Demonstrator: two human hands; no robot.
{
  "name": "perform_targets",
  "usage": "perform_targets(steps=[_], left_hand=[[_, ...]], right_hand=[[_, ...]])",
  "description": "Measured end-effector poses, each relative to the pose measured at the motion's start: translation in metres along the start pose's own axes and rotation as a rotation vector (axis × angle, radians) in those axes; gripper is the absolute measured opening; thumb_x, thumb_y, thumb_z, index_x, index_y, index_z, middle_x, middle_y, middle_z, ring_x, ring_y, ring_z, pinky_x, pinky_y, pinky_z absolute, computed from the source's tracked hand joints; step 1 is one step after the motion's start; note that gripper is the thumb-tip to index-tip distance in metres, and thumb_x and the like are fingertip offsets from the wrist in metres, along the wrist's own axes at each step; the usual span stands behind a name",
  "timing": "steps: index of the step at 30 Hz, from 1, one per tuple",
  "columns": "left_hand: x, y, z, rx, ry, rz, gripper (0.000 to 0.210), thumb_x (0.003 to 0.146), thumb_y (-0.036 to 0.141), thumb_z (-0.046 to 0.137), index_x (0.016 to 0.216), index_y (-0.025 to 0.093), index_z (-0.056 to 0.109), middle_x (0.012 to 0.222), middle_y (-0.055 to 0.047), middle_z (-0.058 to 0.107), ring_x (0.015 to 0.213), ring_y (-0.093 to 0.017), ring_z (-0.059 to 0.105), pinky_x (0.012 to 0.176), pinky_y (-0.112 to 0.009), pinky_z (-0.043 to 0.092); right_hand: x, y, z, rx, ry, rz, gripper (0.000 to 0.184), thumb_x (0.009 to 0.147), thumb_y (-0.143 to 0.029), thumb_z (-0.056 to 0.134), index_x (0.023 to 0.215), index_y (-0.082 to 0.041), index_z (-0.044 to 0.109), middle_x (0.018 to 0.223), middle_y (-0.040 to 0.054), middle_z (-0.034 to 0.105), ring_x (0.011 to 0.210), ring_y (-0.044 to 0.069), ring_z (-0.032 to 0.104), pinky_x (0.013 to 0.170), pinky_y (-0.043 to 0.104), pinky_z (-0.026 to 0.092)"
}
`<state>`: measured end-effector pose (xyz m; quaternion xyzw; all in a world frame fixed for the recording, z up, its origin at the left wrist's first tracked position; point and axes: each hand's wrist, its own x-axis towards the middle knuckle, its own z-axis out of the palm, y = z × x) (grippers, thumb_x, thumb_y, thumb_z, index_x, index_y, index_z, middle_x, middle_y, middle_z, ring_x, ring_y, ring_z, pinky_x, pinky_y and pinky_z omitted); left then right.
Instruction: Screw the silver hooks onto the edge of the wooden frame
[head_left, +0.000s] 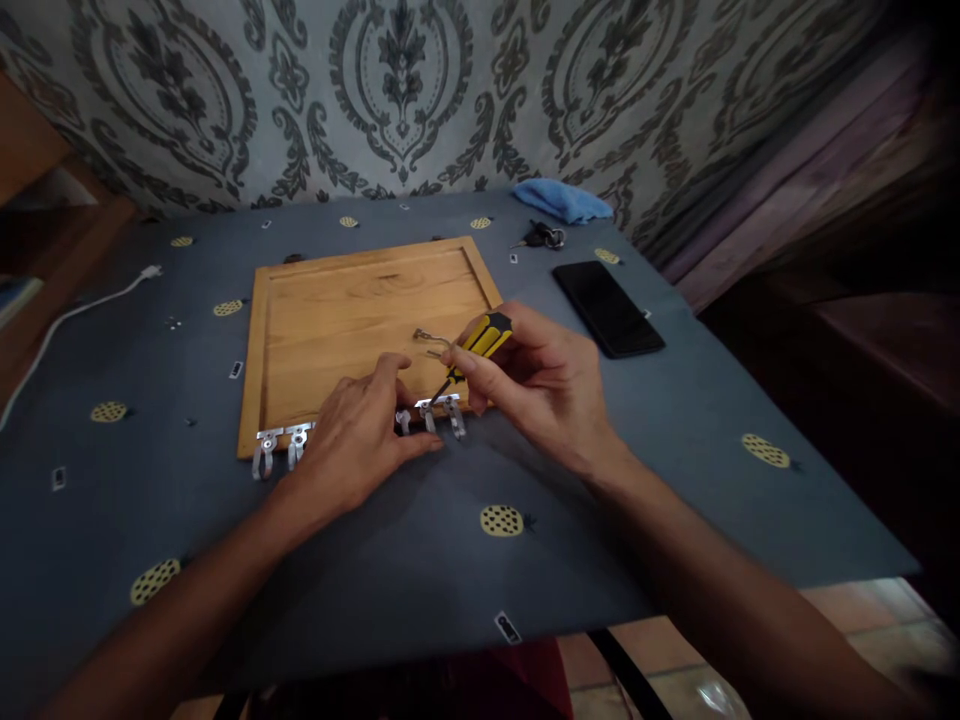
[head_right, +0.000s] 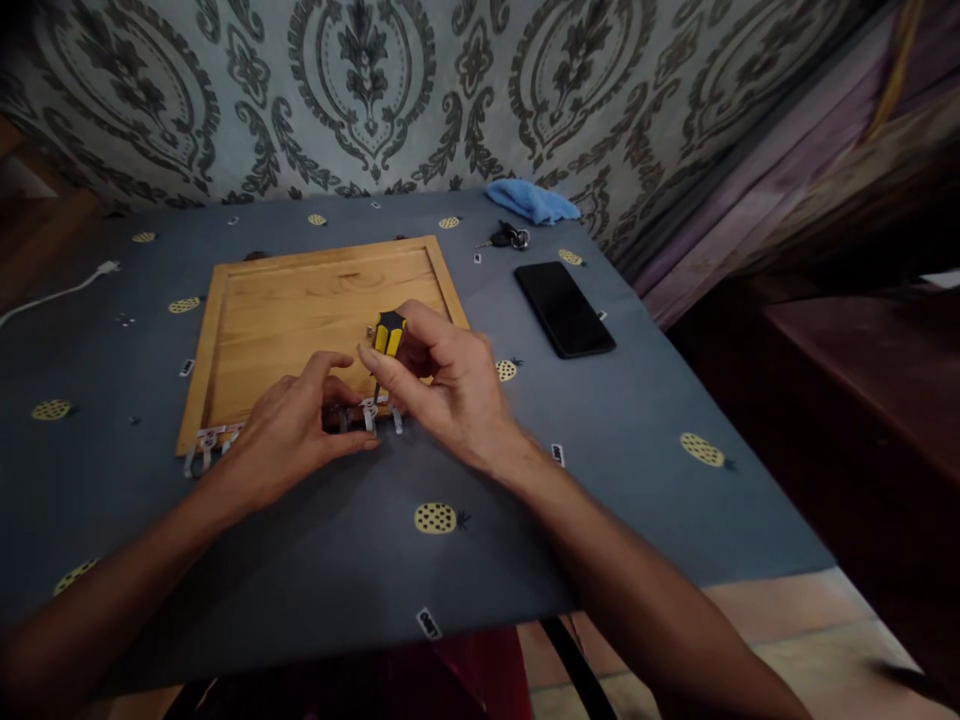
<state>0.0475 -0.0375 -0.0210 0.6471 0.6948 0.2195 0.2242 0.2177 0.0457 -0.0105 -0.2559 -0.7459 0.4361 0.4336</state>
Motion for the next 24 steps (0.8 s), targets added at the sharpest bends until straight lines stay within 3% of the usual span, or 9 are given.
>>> perform_targets(steps=[12,24], left_hand=[[-0.0029,0.0034,0.0016,0.043,-0.002,-0.007,0.063,0.076,0.031,0.084,0.125,0.022,0.044,0.105,-0.003,0.073,0.102,-0.029,0.067,0.09,-0.046,0.048],[-0.001,-0.0008,0.002,-0.016,-0.004,0.008,0.064,0.073,0.033,0.083,0.124,0.022,0.045,0.103,-0.003,0.072,0.099,-0.026,0.069,0.087,-0.042,0.051]], right_hand=[[0.0005,-0.0014,0.0014,0.057,0.021,0.014,0.027,0.087,-0.04,0.075,0.076,-0.021,0.059,0.068,-0.0049,0.053,0.051,0.008,0.052,0.045,0.023,0.042],[-0.0002,-0.0075,0.0023,0.033,0.058,0.028,0.033,0.087,-0.051,0.072,0.076,-0.021,0.061,0.07,-0.0039,0.054,0.051,0.007,0.05,0.044,0.024,0.041]])
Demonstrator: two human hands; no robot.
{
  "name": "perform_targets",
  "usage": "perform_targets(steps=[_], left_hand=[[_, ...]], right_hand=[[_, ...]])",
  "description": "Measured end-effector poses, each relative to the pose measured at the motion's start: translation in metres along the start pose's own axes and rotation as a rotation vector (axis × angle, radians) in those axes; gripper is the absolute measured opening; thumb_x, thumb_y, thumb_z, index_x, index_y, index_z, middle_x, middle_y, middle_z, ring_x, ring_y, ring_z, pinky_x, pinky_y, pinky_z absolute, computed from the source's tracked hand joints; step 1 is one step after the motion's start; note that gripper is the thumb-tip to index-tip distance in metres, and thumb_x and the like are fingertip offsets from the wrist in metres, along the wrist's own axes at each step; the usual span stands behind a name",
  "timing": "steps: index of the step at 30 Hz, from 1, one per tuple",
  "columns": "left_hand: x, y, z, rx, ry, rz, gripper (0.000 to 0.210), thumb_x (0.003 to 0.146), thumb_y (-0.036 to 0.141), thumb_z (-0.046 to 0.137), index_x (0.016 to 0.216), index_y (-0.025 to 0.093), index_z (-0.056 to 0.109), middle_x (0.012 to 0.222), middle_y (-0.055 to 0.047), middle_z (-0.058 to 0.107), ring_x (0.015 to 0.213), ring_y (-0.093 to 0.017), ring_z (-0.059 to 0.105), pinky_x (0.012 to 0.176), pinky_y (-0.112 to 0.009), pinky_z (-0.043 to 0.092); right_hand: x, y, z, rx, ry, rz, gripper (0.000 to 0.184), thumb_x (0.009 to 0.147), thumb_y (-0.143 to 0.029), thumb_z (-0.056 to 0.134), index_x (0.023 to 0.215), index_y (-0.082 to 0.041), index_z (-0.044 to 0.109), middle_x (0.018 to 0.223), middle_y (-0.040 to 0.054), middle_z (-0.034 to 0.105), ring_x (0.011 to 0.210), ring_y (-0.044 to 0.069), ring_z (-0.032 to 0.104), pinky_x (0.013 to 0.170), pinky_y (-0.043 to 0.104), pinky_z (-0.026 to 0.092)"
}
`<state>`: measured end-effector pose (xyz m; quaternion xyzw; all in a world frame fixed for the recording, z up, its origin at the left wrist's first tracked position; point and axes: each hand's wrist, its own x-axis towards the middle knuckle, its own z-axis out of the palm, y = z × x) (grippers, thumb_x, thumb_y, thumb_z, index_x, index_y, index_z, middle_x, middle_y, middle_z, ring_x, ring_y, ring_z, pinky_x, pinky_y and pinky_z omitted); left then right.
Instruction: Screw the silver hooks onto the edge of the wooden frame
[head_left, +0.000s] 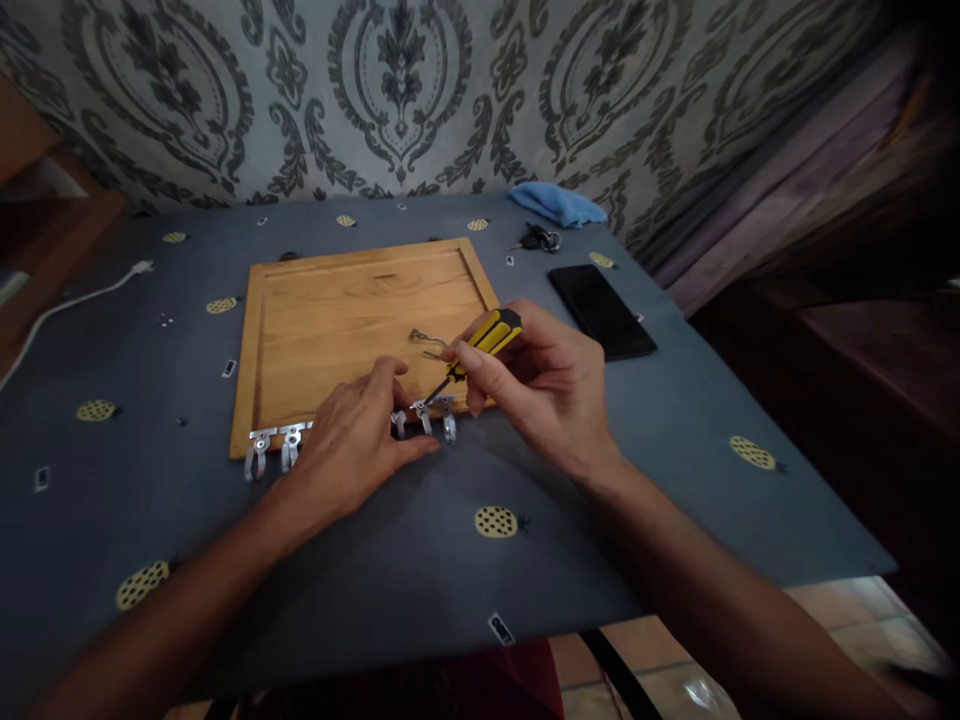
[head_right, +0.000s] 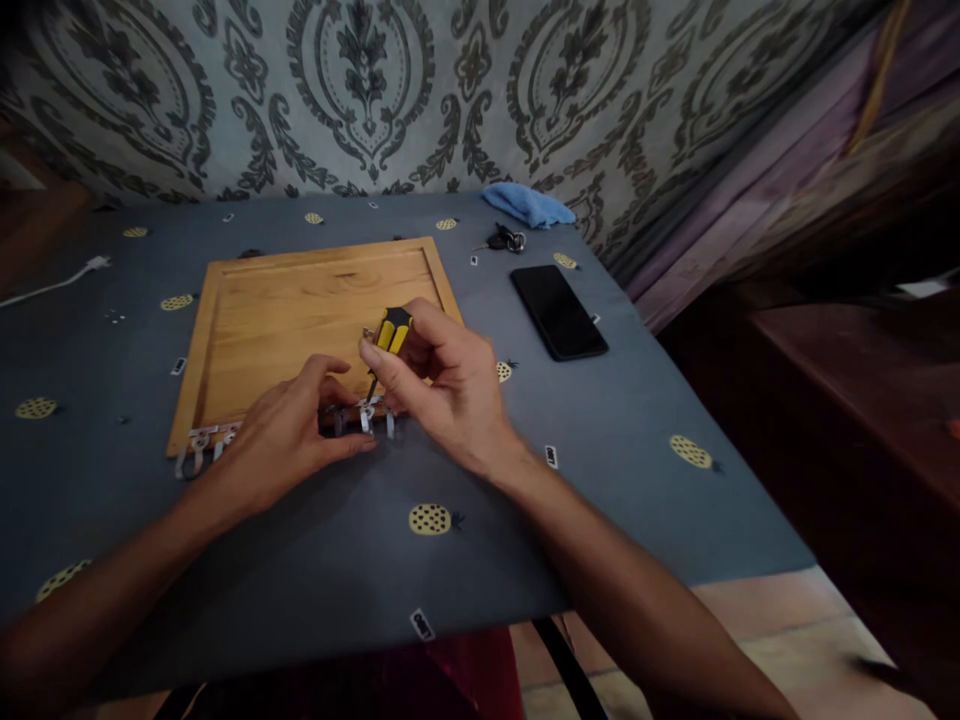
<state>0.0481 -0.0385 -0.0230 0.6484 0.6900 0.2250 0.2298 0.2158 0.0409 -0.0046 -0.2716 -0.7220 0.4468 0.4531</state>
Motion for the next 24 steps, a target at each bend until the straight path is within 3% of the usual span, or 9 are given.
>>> perform_targets(steps=[20,24], left_hand=[[0.0001,0.0039,-0.0018,0.02,-0.008,-0.003,0.063,0.073,0.03,0.083,0.122,0.021,0.045,0.101,-0.003,0.072,0.096,-0.025,0.069,0.083,-0.039,0.051],[0.0002,0.0047,-0.003,-0.004,0.004,0.005,0.06,0.073,0.027,0.082,0.119,0.022,0.046,0.098,-0.002,0.072,0.094,-0.024,0.069,0.08,-0.037,0.05]], right_hand=[[-0.0027,0.0045,0.0026,0.023,-0.025,0.016,0.028,0.083,-0.043,0.078,0.079,-0.021,0.062,0.073,-0.0038,0.06,0.051,0.007,0.054,0.045,0.023,0.047],[-0.0022,0.0041,0.0045,0.14,-0.054,0.041,0.03,0.081,-0.046,0.08,0.092,-0.022,0.065,0.082,-0.0034,0.063,0.053,0.006,0.057,0.046,0.021,0.05]])
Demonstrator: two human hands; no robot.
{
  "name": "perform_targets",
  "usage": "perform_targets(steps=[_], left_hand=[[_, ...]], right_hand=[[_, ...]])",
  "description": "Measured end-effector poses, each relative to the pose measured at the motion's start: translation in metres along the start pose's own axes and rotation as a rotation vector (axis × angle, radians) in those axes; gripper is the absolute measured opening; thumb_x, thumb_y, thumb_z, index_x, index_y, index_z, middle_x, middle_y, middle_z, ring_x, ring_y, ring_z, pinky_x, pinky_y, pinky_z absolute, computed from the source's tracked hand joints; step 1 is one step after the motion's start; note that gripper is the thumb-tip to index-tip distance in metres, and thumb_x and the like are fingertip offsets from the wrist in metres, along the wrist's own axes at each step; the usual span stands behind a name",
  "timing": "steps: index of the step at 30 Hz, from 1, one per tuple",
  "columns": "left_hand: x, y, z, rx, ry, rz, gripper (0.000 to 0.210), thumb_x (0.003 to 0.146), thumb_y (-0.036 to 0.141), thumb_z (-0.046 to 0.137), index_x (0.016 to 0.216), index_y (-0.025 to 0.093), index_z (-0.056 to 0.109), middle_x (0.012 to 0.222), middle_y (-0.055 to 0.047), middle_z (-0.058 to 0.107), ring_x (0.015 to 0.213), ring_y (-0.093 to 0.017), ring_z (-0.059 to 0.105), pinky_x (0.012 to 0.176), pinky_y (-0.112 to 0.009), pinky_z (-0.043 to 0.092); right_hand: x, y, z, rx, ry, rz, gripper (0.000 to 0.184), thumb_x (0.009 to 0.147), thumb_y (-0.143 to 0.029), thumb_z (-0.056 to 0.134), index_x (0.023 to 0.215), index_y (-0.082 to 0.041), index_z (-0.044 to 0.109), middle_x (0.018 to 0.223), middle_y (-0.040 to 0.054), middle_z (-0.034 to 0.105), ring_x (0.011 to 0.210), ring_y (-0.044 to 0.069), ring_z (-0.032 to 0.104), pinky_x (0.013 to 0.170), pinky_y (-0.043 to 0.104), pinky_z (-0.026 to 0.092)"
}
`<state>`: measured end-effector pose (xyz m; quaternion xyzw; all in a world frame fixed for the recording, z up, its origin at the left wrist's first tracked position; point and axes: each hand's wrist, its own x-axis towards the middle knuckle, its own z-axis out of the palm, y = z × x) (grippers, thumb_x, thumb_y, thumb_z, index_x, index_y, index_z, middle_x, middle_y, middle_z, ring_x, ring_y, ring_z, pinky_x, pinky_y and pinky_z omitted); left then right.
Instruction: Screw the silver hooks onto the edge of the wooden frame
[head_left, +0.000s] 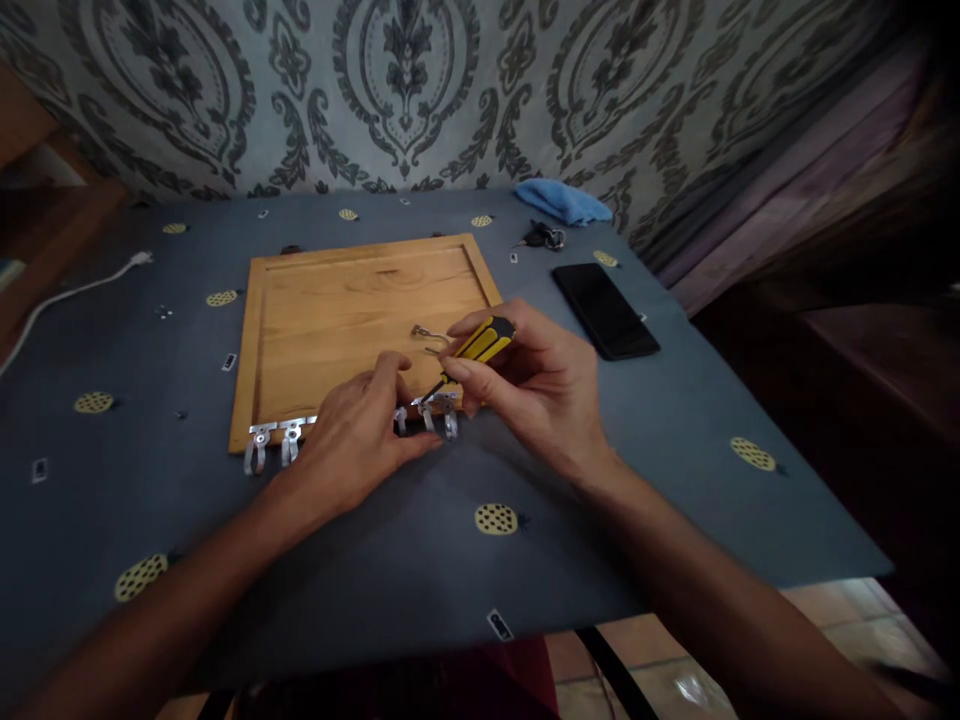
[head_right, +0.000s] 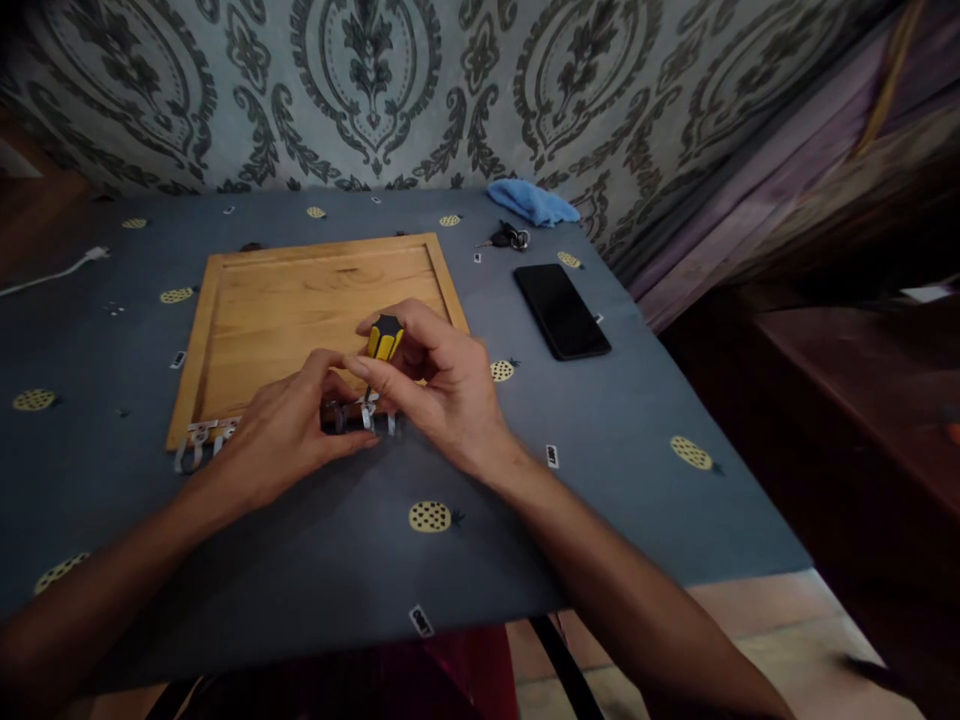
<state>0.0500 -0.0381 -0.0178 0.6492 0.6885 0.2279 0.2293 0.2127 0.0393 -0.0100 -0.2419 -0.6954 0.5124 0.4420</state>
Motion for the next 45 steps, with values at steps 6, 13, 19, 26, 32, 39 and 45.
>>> perform_targets(steps=[6,13,19,26,32,39,45], left_hand=[[0.001,0.001,0.0,-0.014,-0.016,-0.009,0.061,0.072,0.028,0.082,0.12,0.022,0.044,0.098,-0.002,0.071,0.094,-0.024,0.07,0.08,-0.037,0.05],[0.001,0.001,0.0,-0.02,-0.012,-0.012,0.063,0.072,0.027,0.083,0.12,0.022,0.042,0.1,-0.003,0.071,0.095,-0.025,0.07,0.08,-0.038,0.051],[0.0,-0.001,0.001,-0.027,-0.006,0.013,0.059,0.073,0.028,0.081,0.118,0.022,0.044,0.1,-0.004,0.071,0.097,-0.026,0.068,0.081,-0.04,0.051],[0.0,-0.003,0.004,-0.042,0.001,0.057,0.064,0.072,0.029,0.083,0.122,0.023,0.044,0.109,-0.005,0.071,0.105,-0.028,0.067,0.087,-0.042,0.052],[-0.001,-0.002,0.004,-0.023,-0.003,0.041,0.062,0.074,0.026,0.081,0.124,0.022,0.044,0.1,-0.003,0.07,0.097,-0.026,0.066,0.082,-0.041,0.05],[-0.001,-0.003,0.005,-0.063,0.012,0.01,0.071,0.072,0.025,0.085,0.127,0.023,0.041,0.103,-0.003,0.068,0.1,-0.026,0.065,0.087,-0.042,0.049],[-0.001,-0.003,0.006,-0.069,0.018,0.009,0.068,0.072,0.025,0.084,0.125,0.023,0.042,0.101,-0.003,0.068,0.098,-0.025,0.065,0.085,-0.041,0.05]], right_hand=[[0.003,-0.006,-0.004,0.032,-0.128,0.042,0.03,0.085,-0.047,0.075,0.096,-0.019,0.069,0.083,-0.0014,0.064,0.054,0.007,0.059,0.049,0.022,0.051],[0.005,-0.003,-0.004,-0.003,-0.142,0.033,0.03,0.084,-0.047,0.077,0.089,-0.018,0.069,0.074,-0.0027,0.061,0.053,0.008,0.058,0.049,0.023,0.049],[0.004,0.006,0.002,-0.071,-0.032,0.022,0.032,0.081,-0.048,0.079,0.077,-0.021,0.063,0.072,-0.0033,0.06,0.054,0.009,0.053,0.049,0.025,0.047],[0.002,0.007,0.005,-0.068,-0.023,0.027,0.033,0.081,-0.05,0.079,0.078,-0.022,0.062,0.069,-0.0043,0.058,0.053,0.009,0.052,0.05,0.025,0.047],[0.004,0.005,0.005,-0.041,-0.038,0.02,0.034,0.081,-0.05,0.078,0.077,-0.021,0.061,0.068,-0.0047,0.057,0.051,0.008,0.053,0.047,0.024,0.046],[0.011,-0.001,-0.008,0.036,-0.166,0.07,0.029,0.083,-0.044,0.077,0.097,-0.02,0.068,0.075,-0.004,0.063,0.055,0.009,0.061,0.052,0.023,0.054],[0.011,0.003,-0.008,0.005,-0.11,0.064,0.031,0.079,-0.048,0.081,0.084,-0.02,0.069,0.071,-0.0034,0.062,0.053,0.009,0.058,0.049,0.023,0.05]])
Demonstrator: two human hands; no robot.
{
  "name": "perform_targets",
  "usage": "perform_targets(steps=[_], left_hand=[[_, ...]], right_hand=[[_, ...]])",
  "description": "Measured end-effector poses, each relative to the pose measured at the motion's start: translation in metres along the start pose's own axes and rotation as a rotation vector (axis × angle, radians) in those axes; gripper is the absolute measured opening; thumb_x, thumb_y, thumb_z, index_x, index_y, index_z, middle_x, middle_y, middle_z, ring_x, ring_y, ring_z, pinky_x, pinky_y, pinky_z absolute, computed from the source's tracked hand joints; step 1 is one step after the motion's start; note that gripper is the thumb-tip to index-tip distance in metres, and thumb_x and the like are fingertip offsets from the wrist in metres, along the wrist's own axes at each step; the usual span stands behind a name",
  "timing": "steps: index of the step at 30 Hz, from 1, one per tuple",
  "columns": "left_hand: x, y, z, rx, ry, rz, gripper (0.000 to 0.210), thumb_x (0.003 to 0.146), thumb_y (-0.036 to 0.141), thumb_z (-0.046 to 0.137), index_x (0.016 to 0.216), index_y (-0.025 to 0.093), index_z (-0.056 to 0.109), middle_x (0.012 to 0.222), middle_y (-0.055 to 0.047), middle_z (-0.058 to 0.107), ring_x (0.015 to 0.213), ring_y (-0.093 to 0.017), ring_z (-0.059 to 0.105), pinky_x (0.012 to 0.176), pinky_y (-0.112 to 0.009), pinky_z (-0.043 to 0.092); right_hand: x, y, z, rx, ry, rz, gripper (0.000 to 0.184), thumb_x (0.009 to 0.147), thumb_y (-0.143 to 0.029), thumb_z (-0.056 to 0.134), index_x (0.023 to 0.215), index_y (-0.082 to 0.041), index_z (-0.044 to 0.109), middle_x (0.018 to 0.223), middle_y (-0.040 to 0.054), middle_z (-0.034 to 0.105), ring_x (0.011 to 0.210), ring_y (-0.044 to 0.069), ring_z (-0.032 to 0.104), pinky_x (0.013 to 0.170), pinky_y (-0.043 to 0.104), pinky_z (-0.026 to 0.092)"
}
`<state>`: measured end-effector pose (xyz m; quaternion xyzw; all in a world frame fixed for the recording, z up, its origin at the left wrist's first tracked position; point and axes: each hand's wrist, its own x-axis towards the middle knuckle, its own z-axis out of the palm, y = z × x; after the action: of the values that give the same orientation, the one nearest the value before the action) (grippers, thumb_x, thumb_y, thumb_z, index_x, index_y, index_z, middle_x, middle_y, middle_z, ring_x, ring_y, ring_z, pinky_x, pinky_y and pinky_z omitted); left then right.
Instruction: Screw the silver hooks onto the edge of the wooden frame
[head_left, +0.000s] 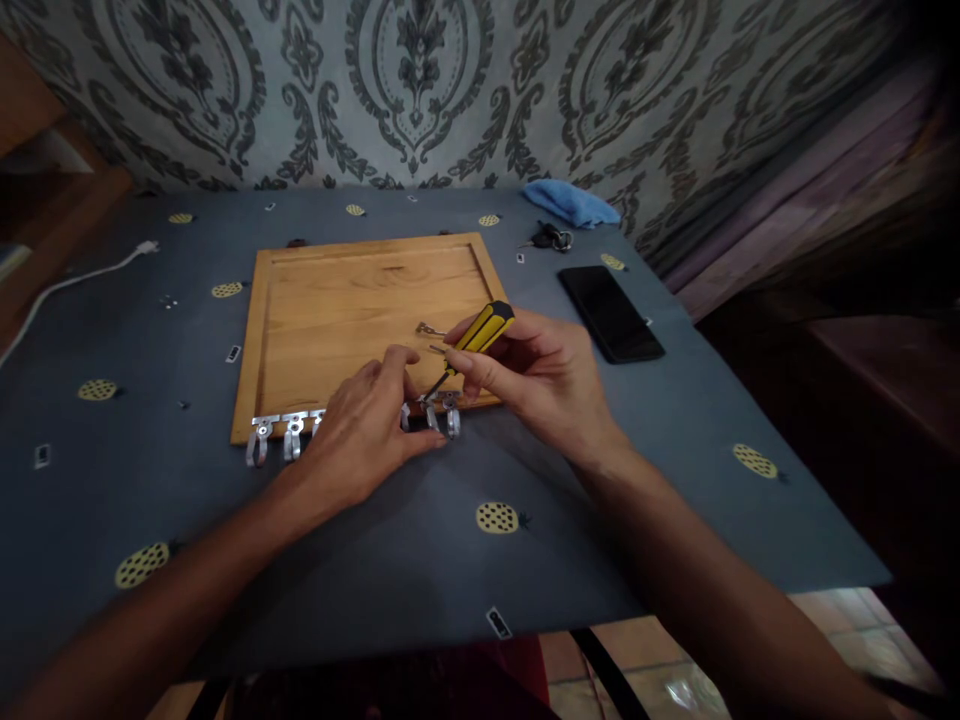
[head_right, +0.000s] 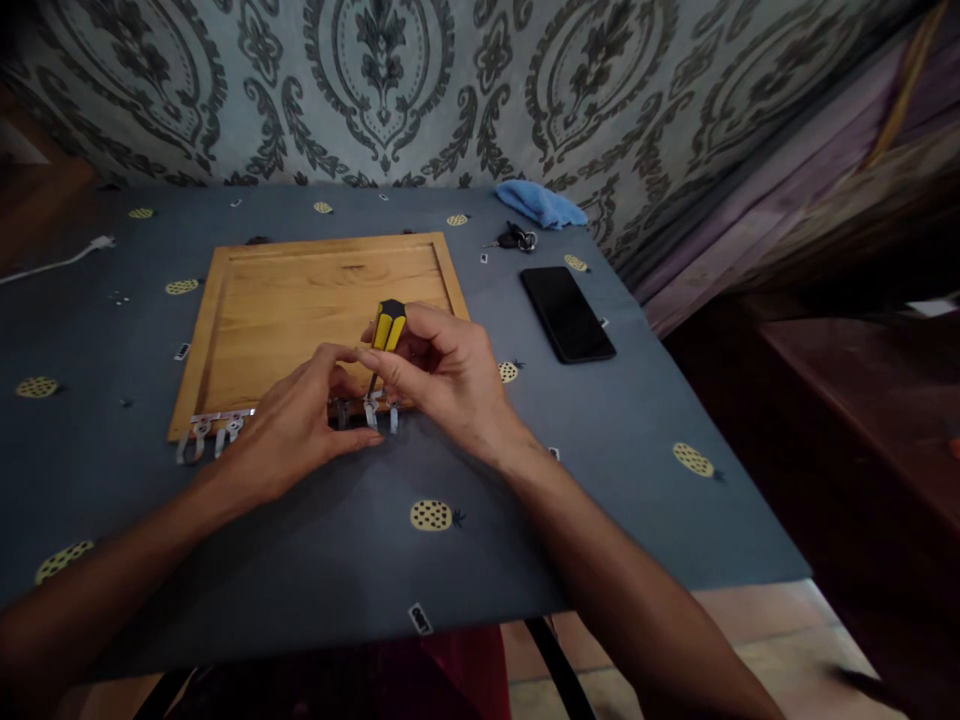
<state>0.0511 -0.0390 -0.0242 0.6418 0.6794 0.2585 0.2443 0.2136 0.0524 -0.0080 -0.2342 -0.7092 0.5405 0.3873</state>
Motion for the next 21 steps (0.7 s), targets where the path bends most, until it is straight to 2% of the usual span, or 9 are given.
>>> perform_targets(steps=[5,10,14,21], left_hand=[[0.0,0.0,0.0,0.005,-0.005,-0.011,0.067,0.071,0.026,0.084,0.124,0.023,0.043,0.101,-0.003,0.068,0.098,-0.025,0.065,0.084,-0.041,0.05],[0.0,0.001,0.0,0.004,-0.021,-0.005,0.067,0.073,0.025,0.084,0.126,0.021,0.043,0.103,-0.004,0.067,0.101,-0.026,0.063,0.087,-0.043,0.049],[0.0,0.002,-0.001,0.02,-0.039,-0.011,0.068,0.074,0.023,0.083,0.127,0.02,0.042,0.103,-0.004,0.067,0.101,-0.026,0.063,0.088,-0.043,0.049],[0.0,0.002,-0.001,0.033,-0.029,0.0,0.061,0.074,0.025,0.083,0.121,0.021,0.045,0.102,-0.003,0.068,0.1,-0.027,0.063,0.085,-0.043,0.049]], right_hand=[[-0.004,0.004,0.003,-0.102,0.069,-0.014,0.035,0.078,-0.052,0.08,0.076,-0.021,0.065,0.066,-0.003,0.056,0.056,0.01,0.053,0.049,0.025,0.047],[-0.01,0.006,0.006,-0.194,0.146,-0.069,0.029,0.083,-0.046,0.077,0.076,-0.021,0.065,0.075,-0.0002,0.057,0.063,0.012,0.053,0.056,0.028,0.049],[-0.009,0.008,0.007,-0.226,0.147,-0.084,0.026,0.085,-0.045,0.076,0.079,-0.022,0.065,0.075,-0.0005,0.056,0.065,0.013,0.052,0.056,0.028,0.048],[-0.003,0.011,0.014,-0.262,0.192,-0.125,0.037,0.081,-0.051,0.077,0.069,-0.022,0.058,0.067,-0.0014,0.053,0.062,0.013,0.05,0.052,0.028,0.043]])
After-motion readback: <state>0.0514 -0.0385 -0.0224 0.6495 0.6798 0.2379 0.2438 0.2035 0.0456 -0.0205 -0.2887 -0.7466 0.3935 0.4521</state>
